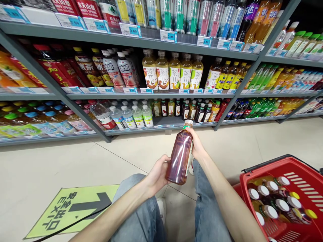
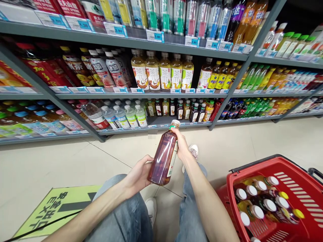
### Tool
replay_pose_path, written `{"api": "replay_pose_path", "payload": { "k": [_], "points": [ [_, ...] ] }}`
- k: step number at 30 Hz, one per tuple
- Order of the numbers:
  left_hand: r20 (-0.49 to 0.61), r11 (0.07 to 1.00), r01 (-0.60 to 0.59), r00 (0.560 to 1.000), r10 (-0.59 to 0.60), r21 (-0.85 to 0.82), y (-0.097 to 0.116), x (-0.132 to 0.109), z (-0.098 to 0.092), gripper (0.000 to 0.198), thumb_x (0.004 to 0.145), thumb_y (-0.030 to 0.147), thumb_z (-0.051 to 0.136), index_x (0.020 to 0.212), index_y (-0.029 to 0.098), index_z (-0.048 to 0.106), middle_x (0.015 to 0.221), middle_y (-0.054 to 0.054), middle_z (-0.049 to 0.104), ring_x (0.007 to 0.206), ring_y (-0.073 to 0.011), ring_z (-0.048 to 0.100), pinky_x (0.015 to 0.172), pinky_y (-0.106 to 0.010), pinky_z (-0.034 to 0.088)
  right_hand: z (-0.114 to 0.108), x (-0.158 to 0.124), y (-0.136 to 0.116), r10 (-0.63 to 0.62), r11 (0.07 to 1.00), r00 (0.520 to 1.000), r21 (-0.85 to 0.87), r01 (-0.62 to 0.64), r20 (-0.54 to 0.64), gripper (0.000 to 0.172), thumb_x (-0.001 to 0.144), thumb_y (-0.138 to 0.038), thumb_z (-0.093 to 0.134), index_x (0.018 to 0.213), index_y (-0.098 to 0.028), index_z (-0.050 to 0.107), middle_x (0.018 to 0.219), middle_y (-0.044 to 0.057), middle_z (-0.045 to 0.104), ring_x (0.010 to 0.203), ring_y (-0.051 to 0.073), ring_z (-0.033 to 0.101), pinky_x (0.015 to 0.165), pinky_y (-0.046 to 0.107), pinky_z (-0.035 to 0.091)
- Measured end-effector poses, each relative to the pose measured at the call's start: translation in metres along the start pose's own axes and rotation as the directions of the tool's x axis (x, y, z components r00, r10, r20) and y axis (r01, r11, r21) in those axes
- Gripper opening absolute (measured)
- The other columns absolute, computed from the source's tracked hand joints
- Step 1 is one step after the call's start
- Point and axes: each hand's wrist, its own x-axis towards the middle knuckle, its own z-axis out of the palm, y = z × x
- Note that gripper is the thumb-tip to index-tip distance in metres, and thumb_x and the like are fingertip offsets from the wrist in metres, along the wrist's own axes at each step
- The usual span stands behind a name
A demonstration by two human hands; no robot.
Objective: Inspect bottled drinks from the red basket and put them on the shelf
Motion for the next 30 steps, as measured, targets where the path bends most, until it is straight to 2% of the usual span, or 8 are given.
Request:
{"api": "replay_pose_path", "payload": {
  "k": [5,14,20,26,30],
  "points": [
    [0.0,1.0,0.002,1.0,-0.002,-0.023,0.0,0.0008,-0.0015,0.042,0.081,0.041,0.042,0.103,0.013,0.064,0.084,-0.007,0.073,0.07,-0.0209,0.06,0.075,-0.029,0.043,-0.0004,-0.0004,0.0007,-0.011,1.0,1.0,0.009,0.01,0.029,0.031,0.074,-0.046,0.078,0.081,-0.018,0.067,0.072,0.002,0.071,0.057,0.016,0.062,0.056,0.029,0.052],
    [-0.013,0.998,-0.003,1.0,0.003,-0.063,-0.0021,0.0042,-0.005,0.048,0.073,0.034,0.045,0.112,0.011,0.06,0.092,-0.008,0.074,0.07,-0.0204,0.061,0.074,-0.029,0.043,-0.0006,0.0011,0.001,-0.025,0.999,0.998,0.024,0.024,0.051,0.03,0.073,-0.046,0.077,0.08,-0.02,0.067,0.07,0.001,0.072,0.064,0.019,0.067,0.059,0.03,0.053],
    [0.028,0.999,-0.017,0.999,0.018,-0.038,-0.0017,0.0009,-0.0028,0.05,0.082,0.039,0.041,0.117,0.01,0.061,0.091,-0.009,0.075,0.077,-0.0233,0.065,0.076,-0.03,0.044,-0.0012,0.0006,0.0008,0.003,1.0,1.0,0.02,-0.003,0.031,0.031,0.073,-0.048,0.078,0.079,-0.02,0.066,0.069,0.001,0.071,0.066,0.02,0.068,0.061,0.031,0.055],
    [-0.008,1.0,-0.015,1.0,0.015,0.018,0.0007,0.0006,-0.0011,0.05,0.091,0.042,0.033,0.113,0.011,0.065,0.091,-0.008,0.075,0.073,-0.0201,0.061,0.074,-0.028,0.042,-0.0008,0.0006,0.0011,-0.005,1.0,1.0,0.012,0.004,0.029,0.031,0.073,-0.049,0.078,0.078,-0.02,0.066,0.069,0.001,0.07,0.065,0.02,0.068,0.061,0.03,0.055],
    [0.016,0.999,-0.026,1.0,0.026,0.019,0.0009,-0.0012,0.0007,0.052,0.093,0.046,0.032,0.112,0.012,0.066,0.09,-0.009,0.075,0.076,-0.0212,0.064,0.076,-0.028,0.043,-0.0016,0.0024,0.0025,-0.005,1.0,1.0,-0.002,0.005,0.008,0.032,0.073,-0.049,0.078,0.077,-0.02,0.065,0.066,0.0,0.068,0.061,0.018,0.065,0.059,0.029,0.054]
  ]
}}
